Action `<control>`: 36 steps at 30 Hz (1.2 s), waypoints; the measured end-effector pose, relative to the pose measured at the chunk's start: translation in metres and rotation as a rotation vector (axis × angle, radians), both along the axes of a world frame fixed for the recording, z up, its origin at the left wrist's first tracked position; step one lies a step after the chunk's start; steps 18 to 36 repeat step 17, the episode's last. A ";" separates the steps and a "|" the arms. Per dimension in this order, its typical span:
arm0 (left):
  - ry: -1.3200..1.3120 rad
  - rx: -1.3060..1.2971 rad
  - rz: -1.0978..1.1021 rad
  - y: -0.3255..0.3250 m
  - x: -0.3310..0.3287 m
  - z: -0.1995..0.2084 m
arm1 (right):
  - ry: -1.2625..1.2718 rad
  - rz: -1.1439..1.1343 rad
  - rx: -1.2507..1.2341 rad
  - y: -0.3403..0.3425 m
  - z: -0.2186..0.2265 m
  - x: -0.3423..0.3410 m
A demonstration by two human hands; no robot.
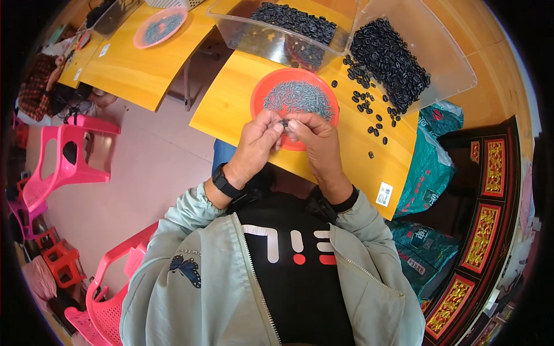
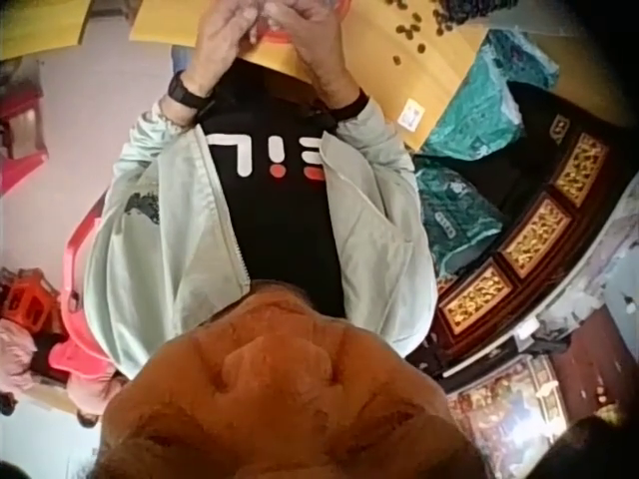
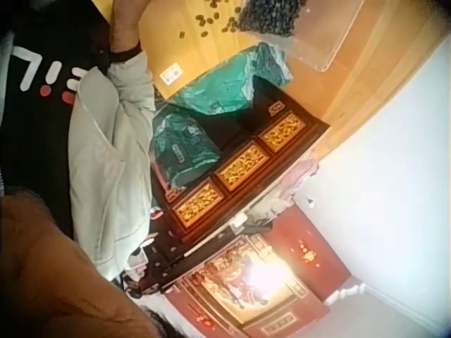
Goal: Manually assemble small electronic switches by placing metal contact components onto plastic bases.
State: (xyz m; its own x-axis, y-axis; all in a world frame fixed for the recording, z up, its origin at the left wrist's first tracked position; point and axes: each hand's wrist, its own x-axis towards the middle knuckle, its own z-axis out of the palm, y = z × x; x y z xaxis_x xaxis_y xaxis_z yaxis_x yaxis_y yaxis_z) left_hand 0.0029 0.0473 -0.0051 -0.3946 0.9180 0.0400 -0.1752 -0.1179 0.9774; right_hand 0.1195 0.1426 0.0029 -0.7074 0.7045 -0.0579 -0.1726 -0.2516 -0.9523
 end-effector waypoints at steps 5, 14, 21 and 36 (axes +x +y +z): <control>0.122 -0.007 0.055 -0.004 0.000 0.004 | -0.021 0.015 0.029 -0.004 0.002 0.004; 0.205 -0.018 -0.004 -0.011 -0.004 0.001 | -0.037 0.012 0.233 -0.009 0.005 0.008; -0.012 -0.024 -0.102 -0.014 -0.010 -0.012 | -0.094 0.097 0.515 -0.008 0.011 0.010; -0.012 -0.024 -0.102 -0.014 -0.010 -0.012 | -0.094 0.097 0.515 -0.008 0.011 0.010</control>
